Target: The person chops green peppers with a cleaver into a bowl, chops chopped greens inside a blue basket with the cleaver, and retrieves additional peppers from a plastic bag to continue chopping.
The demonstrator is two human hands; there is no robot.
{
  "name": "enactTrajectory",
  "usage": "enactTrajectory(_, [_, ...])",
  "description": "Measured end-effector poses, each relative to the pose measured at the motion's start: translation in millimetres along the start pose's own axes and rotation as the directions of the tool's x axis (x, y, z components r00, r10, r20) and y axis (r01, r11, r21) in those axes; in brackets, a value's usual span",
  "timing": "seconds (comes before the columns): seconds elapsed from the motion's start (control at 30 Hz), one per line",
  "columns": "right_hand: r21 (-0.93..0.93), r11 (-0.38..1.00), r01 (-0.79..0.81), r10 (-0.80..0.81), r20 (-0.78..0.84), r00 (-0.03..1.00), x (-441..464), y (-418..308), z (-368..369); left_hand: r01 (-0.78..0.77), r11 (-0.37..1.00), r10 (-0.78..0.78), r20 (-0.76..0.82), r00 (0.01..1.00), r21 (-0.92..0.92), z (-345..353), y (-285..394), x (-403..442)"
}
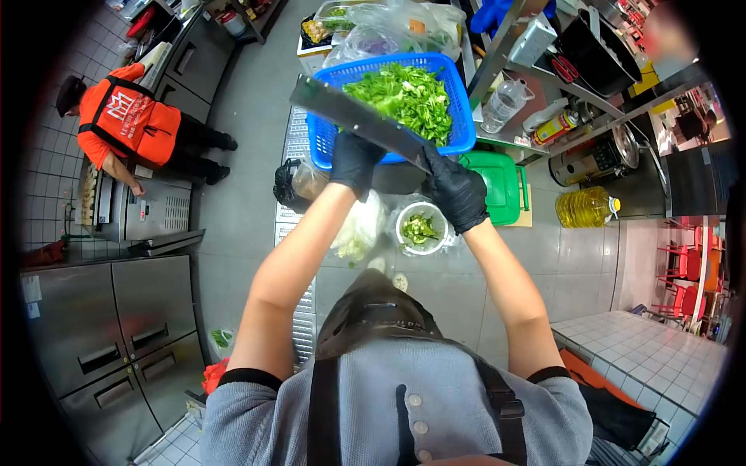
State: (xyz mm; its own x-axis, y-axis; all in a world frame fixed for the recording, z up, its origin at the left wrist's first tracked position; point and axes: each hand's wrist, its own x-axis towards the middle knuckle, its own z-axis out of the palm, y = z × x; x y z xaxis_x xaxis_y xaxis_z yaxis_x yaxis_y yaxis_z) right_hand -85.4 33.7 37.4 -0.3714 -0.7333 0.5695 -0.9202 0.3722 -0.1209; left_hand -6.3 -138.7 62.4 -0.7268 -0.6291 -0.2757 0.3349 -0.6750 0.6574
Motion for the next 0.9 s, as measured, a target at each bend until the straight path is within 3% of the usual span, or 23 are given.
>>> enactTrajectory(0.1, [0.005,0.999,0.054,-0.054,0.067,0.996,13.4,-10.5,5.1,-0.069,0.995,0.063,0.073,0.995,0.075,-15.8,12.8,0.5])
enactTrajectory(0.17, [0.050,0.998,0.024,-0.032,0.171,0.985,17.9,-5.0,20.1,-0.077,0.914,0.061,0.052,0.997,0.399,-26.7,21.3,9.6])
enactTrajectory(0.23, [0.047,0.984,-0.175,0.147,0.360,0.921,26.2,-2.0,25.1,-0.105,0.757,0.049,0.104,0.993,0.645,-37.1,32.7,13.0])
enactTrajectory(0.27, [0.028,0.964,-0.266,0.226,0.445,0.867,33.3,3.6,28.0,-0.032,0.931,0.001,0.085,0.996,0.364,-44.9,32.1,17.4])
enactTrajectory(0.4, [0.156,0.915,-0.373,0.282,0.414,0.865,44.7,23.7,41.2,0.001,0.996,-0.007,0.076,0.997,0.087,-63.9,37.4,41.4])
enactTrajectory(0.5, [0.368,0.891,-0.266,0.188,0.234,0.954,60.6,3.0,36.6,0.098,0.992,-0.100,-0.016,0.995,-0.076,-63.9,30.1,58.8])
enactTrajectory(0.57, [0.261,0.955,-0.140,0.061,0.289,0.955,72.1,-10.1,29.3,0.156,0.982,-0.160,-0.031,0.987,-0.106,-61.6,27.1,71.6])
enactTrajectory(0.6, [0.167,0.980,-0.110,0.042,0.365,0.930,75.7,-15.5,27.4,0.164,0.965,-0.170,-0.013,0.985,-0.204,-59.5,26.4,76.5])
enactTrajectory(0.67, [0.049,0.999,0.011,-0.027,0.351,0.936,83.7,-20.0,31.3,0.174,0.905,-0.179,0.024,0.984,-0.389,-55.5,26.3,86.3])
enactTrajectory(0.8, [0.054,0.992,0.111,-0.121,0.269,0.956,95.4,-14.3,33.6,0.121,0.963,-0.136,-0.047,0.990,-0.240,-69.5,24.9,101.6])
enactTrajectory(0.9, [0.029,0.995,0.096,-0.100,0.319,0.942,93.9,-10.7,35.5,0.139,0.941,-0.149,-0.008,0.989,-0.308,-73.4,25.5,101.4])
